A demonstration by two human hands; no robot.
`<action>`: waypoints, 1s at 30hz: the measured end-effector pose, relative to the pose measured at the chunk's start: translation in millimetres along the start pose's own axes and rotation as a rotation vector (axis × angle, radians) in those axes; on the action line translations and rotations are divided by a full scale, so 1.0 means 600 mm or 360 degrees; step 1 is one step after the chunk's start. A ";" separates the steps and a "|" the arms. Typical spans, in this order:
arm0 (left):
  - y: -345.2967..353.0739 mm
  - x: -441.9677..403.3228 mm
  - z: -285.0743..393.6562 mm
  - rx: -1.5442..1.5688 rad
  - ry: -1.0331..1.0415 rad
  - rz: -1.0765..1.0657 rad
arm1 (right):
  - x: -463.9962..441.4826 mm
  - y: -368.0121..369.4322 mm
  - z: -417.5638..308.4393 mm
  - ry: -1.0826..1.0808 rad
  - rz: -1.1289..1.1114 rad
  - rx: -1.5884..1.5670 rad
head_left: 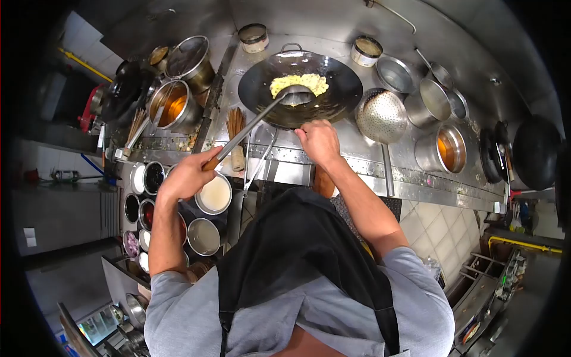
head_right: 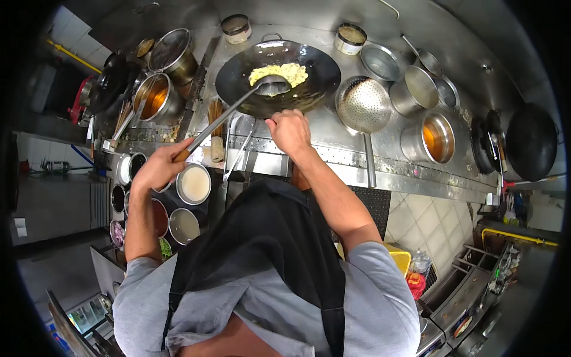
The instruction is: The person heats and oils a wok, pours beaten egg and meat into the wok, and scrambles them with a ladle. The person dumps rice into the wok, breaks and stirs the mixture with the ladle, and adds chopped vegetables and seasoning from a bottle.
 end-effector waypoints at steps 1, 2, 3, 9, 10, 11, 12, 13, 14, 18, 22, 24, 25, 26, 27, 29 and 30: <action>0.006 -0.003 0.004 -0.0096 0.0077 0.0015 | 0.003 0.004 0.002 -0.0004 -0.0012 0.0012; 0.014 -0.009 0.007 -0.0191 0.0157 0.0038 | -0.003 0.012 0.002 -0.0016 -0.0020 0.0025; 0.022 -0.015 0.010 -0.0286 0.0234 0.0071 | -0.012 0.021 -0.001 -0.0037 -0.0027 0.0035; 0.123 -0.093 0.015 -0.0247 0.0030 0.0263 | 0.095 0.074 0.014 -0.0094 0.0026 -0.0017; 0.124 -0.088 0.018 -0.0246 0.0022 0.0347 | 0.138 0.066 0.018 -0.0139 0.0053 -0.0021; 0.119 -0.077 0.021 -0.0209 0.0064 0.0407 | 0.172 0.074 0.031 -0.0083 -0.0183 -0.0054; 0.113 -0.059 0.023 -0.0172 0.0103 0.0461 | 0.191 0.078 0.039 -0.0104 -0.0170 -0.0113; 0.102 -0.045 0.025 -0.0137 0.0145 0.0509 | 0.195 0.070 0.033 -0.0119 -0.0154 -0.0174; 0.092 -0.036 0.025 -0.0182 0.0148 0.0478 | 0.182 0.062 0.032 -0.0147 -0.0073 -0.0095; 0.046 -0.024 0.029 -0.0205 0.0093 0.0309 | 0.048 0.029 0.010 -0.0200 0.0160 -0.0136; 0.054 -0.073 -0.023 -0.0064 0.0080 0.0359 | -0.007 0.074 0.047 -0.0006 0.0066 -0.0138; 0.082 -0.108 -0.004 0.0086 -0.0212 0.0347 | -0.015 0.085 0.050 0.0105 0.0011 -0.0060; 0.115 -0.148 -0.025 0.0034 0.0077 0.0586 | -0.021 0.093 0.055 0.0101 0.0004 -0.0069; 0.142 -0.150 0.004 0.0418 -0.0101 0.0571 | -0.026 0.106 0.069 0.0098 -0.0005 -0.0079; 0.178 -0.168 -0.005 0.0664 -0.0256 0.0432 | -0.034 0.118 0.083 0.0090 -0.0012 -0.0086; 0.204 -0.183 -0.017 0.0878 -0.0212 0.0270 | -0.052 0.139 0.104 0.0129 -0.0076 -0.0086; 0.198 -0.176 -0.021 0.0848 -0.0174 0.0252 | -0.057 0.151 0.115 0.0150 -0.0112 -0.0107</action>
Point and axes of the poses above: each hand's wrist, its own x-axis away from the middle knuckle, its own y-axis out of the palm, z = x × y, the point moved 7 cm from there along -x, towards the middle knuckle, and after that the axes turned 9 degrees about -x, right-handed, at the moved point
